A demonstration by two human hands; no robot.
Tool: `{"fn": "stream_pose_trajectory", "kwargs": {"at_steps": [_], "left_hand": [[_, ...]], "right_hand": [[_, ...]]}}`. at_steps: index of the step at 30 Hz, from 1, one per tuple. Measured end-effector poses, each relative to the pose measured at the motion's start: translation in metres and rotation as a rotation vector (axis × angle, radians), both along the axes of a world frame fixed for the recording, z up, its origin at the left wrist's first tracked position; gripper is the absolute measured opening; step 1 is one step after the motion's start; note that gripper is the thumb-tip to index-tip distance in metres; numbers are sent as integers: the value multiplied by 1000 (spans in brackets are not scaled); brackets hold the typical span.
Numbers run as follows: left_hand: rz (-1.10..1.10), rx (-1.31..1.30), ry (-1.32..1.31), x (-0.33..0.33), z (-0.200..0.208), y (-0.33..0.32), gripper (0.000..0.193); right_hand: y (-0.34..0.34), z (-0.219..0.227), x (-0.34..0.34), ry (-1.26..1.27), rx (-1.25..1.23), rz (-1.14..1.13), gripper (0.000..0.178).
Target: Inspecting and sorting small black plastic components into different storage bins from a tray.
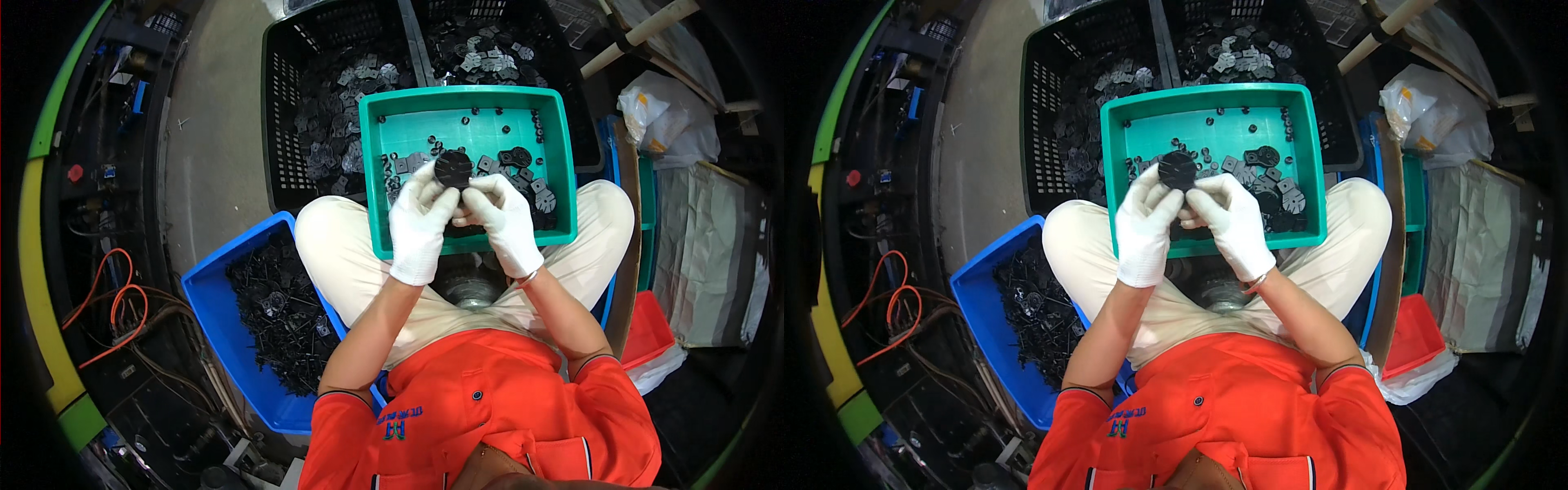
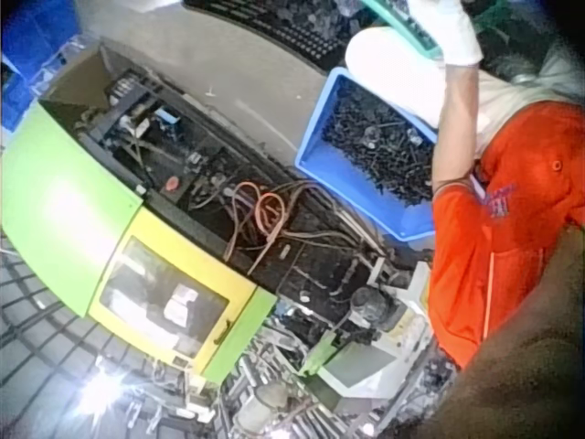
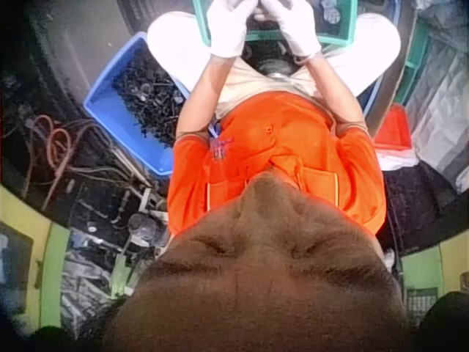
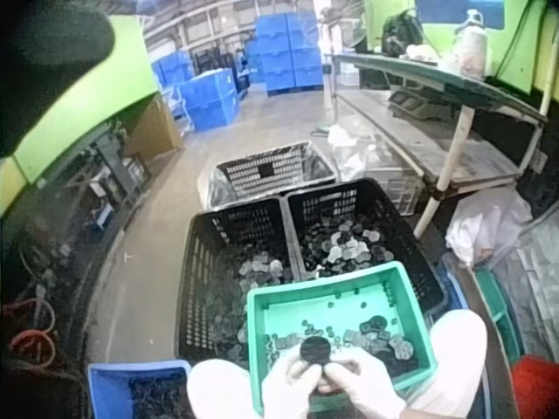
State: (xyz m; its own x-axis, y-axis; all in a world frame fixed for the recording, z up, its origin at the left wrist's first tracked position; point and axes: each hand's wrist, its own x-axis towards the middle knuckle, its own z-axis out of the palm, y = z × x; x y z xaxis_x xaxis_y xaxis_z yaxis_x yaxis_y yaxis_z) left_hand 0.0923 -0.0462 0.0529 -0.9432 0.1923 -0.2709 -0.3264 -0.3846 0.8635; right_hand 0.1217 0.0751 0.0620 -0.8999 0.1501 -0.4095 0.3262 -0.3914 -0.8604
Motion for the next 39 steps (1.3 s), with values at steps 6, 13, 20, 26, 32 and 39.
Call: {"fn": "stream_pose_trajectory", "kwargs": {"at_steps": [6,13,20,26,32,39], "left_hand": [[295,-36,92,-89,-20,-57,45],[153,-745,377,-117,-34,-70,46],[-433,-1322,853,-76,-50,-35,39],[-574,-859,222,-76,-38,-38,31],[-273,-147,-64,-46,-13,-21,28],[-199,-116,-73,-26,-2,-8,34]], "right_hand": [[34,-58,-52,114,526,173,19],[-6,-90,-93,463,1489,625,21],[-8,-111,-96,515,1511,614,23],[15,-59,-76,182,717,466,26],[23,-33,-40,69,220,258,29],[20,-22,-9,130,241,198,29]]}}
